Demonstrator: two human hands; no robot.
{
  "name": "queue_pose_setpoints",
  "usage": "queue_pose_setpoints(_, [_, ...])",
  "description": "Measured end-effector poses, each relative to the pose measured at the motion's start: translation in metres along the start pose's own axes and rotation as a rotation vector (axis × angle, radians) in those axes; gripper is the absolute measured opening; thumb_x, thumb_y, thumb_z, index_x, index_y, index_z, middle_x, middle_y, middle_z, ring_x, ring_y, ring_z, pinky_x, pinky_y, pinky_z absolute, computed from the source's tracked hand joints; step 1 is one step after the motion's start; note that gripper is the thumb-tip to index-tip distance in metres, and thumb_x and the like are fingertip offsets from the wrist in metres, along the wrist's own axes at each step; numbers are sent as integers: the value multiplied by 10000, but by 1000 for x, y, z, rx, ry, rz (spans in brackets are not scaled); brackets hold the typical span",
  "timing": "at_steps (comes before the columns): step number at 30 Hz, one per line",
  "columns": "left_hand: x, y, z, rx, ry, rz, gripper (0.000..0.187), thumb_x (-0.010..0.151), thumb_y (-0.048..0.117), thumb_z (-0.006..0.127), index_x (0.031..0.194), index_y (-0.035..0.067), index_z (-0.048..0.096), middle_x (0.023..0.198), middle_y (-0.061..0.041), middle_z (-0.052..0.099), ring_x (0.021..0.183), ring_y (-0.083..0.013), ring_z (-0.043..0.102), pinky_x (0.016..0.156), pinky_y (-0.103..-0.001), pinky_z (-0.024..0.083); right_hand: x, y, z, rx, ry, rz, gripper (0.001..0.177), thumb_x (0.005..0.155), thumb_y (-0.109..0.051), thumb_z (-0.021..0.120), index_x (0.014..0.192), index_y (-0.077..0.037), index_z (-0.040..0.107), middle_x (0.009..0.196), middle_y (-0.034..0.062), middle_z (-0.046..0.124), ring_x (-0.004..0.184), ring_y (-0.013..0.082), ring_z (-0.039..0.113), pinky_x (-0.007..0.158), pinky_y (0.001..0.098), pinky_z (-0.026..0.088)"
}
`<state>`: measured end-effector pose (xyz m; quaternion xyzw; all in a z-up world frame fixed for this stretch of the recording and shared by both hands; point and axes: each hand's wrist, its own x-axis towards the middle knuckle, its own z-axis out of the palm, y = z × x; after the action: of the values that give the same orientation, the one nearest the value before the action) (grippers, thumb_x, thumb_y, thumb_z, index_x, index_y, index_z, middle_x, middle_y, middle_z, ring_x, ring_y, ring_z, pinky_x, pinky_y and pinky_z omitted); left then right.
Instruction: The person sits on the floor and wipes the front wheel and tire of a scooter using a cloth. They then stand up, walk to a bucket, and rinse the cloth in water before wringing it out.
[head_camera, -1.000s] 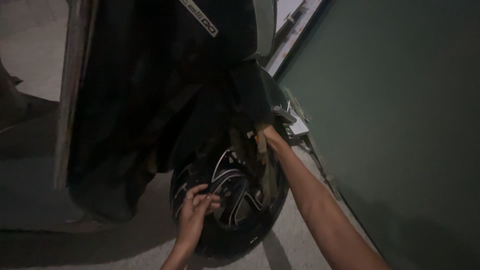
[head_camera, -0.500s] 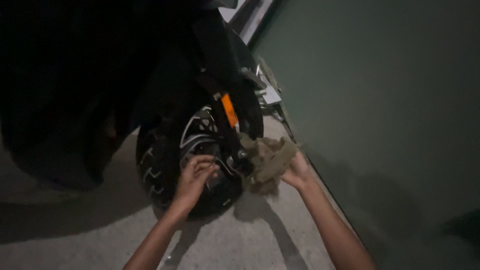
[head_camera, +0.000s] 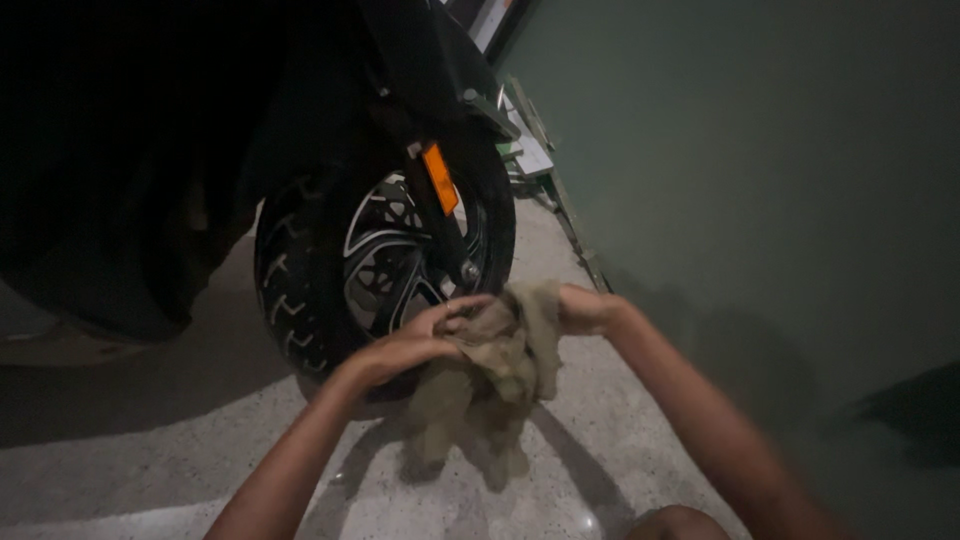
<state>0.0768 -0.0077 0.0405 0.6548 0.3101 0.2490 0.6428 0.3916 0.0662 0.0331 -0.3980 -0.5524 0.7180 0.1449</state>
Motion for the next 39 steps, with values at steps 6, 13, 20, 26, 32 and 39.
queue_pose_setpoints(6, [-21,-3,-16,-19,-9,-56,571,781,330,743,1290,95,636,1196,-129,687,1112,-238,668,968,-400,550,-17,-23,7,-319,-46,57,636,983,-483,465,1433,-35,500,1238,143,653,1043,250,678,835,409,601])
queue_pose_setpoints(13, [-33,-10,-22,135,115,-7,270,809,276,751,1041,144,714,986,-5,748,914,-86,700,863,-273,552,-26,-18,9,-537,-144,-144,519,1091,-383,533,1384,41,599,1142,172,633,933,205,635,753,340,586])
queue_pose_setpoints(20, [-27,-15,-23,299,113,-36,314,847,297,784,1060,75,718,1029,-68,759,981,-157,712,921,-319,568,-48,-67,60,-942,-136,-177,413,885,-187,633,1277,-60,616,1203,128,694,1074,263,713,838,392,641])
queue_pose_setpoints(26, [-22,13,14,630,370,543,915,742,179,882,1525,113,412,1365,-179,583,1220,-302,554,1007,-440,447,-46,-85,131,-1610,28,-55,421,763,-234,736,1173,-154,684,1005,137,729,951,334,701,820,447,553])
queue_pose_setpoints(32, [-21,17,27,635,279,139,623,807,136,681,1410,229,553,1007,-66,706,861,-215,685,782,-397,569,-53,-86,140,-1777,88,98,322,811,-321,761,1024,-80,744,978,137,767,954,296,738,873,402,572])
queue_pose_setpoints(39, [-34,10,2,688,354,157,240,804,217,728,969,57,659,883,-96,680,813,-221,670,745,-370,526,-82,-62,70,-1250,219,-240,388,808,-305,782,1128,-89,737,1035,88,764,949,257,734,831,408,565])
